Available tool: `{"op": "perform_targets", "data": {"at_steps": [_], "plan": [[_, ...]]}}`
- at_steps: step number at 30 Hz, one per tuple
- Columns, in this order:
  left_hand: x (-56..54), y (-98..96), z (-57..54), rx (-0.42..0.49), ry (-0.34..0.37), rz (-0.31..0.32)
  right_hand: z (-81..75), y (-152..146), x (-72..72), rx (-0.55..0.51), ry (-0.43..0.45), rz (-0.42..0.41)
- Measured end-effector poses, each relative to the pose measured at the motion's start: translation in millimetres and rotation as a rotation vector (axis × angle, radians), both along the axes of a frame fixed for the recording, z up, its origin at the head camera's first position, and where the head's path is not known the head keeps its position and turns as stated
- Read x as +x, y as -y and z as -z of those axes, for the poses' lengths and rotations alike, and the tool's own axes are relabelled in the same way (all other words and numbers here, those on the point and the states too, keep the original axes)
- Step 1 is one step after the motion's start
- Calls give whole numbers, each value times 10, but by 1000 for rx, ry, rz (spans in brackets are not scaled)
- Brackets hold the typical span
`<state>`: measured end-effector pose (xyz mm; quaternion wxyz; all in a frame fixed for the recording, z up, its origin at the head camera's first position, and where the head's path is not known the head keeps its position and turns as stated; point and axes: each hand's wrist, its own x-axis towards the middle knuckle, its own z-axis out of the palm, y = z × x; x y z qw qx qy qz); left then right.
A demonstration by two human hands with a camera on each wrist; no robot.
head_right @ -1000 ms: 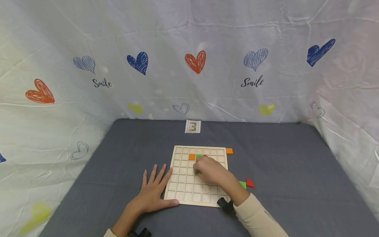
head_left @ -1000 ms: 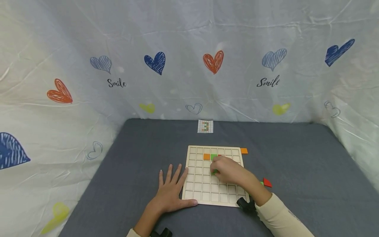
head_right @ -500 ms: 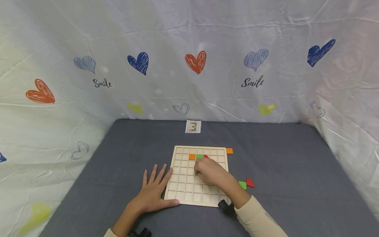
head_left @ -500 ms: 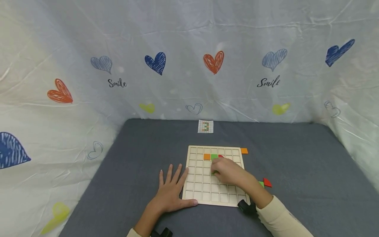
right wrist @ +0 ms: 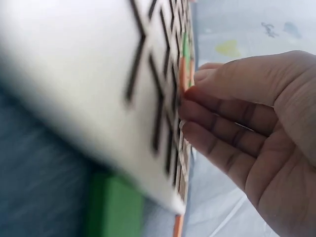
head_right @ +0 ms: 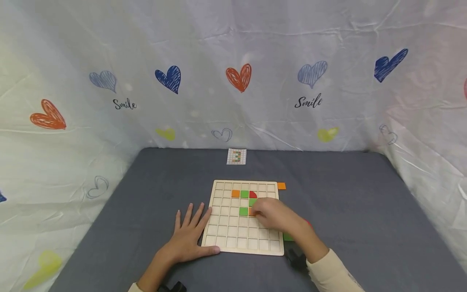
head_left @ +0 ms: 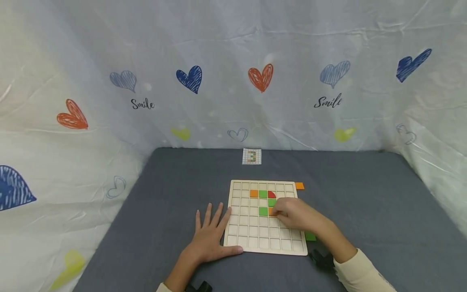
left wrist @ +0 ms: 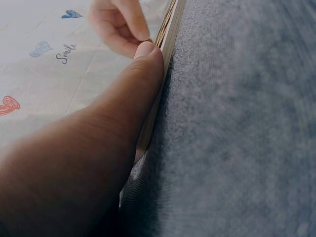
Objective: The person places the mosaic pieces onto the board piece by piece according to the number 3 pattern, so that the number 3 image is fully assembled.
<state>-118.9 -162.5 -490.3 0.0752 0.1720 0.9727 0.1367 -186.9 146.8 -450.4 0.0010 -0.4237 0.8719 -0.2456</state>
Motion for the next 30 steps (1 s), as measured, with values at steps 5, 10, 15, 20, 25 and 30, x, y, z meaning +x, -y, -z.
{"op": "perform_targets", "data": {"at_steps": [5, 10, 15, 20, 25, 30], "plan": [[5, 4, -16, 15, -11, -4, 38, -103, 20, -28, 7, -5], [8, 4, -9, 19, -4, 4, 44, -171, 0, -47, -10, 27], [8, 2, -4, 21, -5, 3, 2, -280, -6, -17, -24, 109], [7, 4, 0, 15, -4, 0, -38, -388, 0, -12, 0, 120], [4, -1, 10, 12, -3, 3, -48, -467, 10, 0, 16, 129], [1, 13, 5, 35, -1, 7, -76, -508, 36, 84, 71, 190]]}}
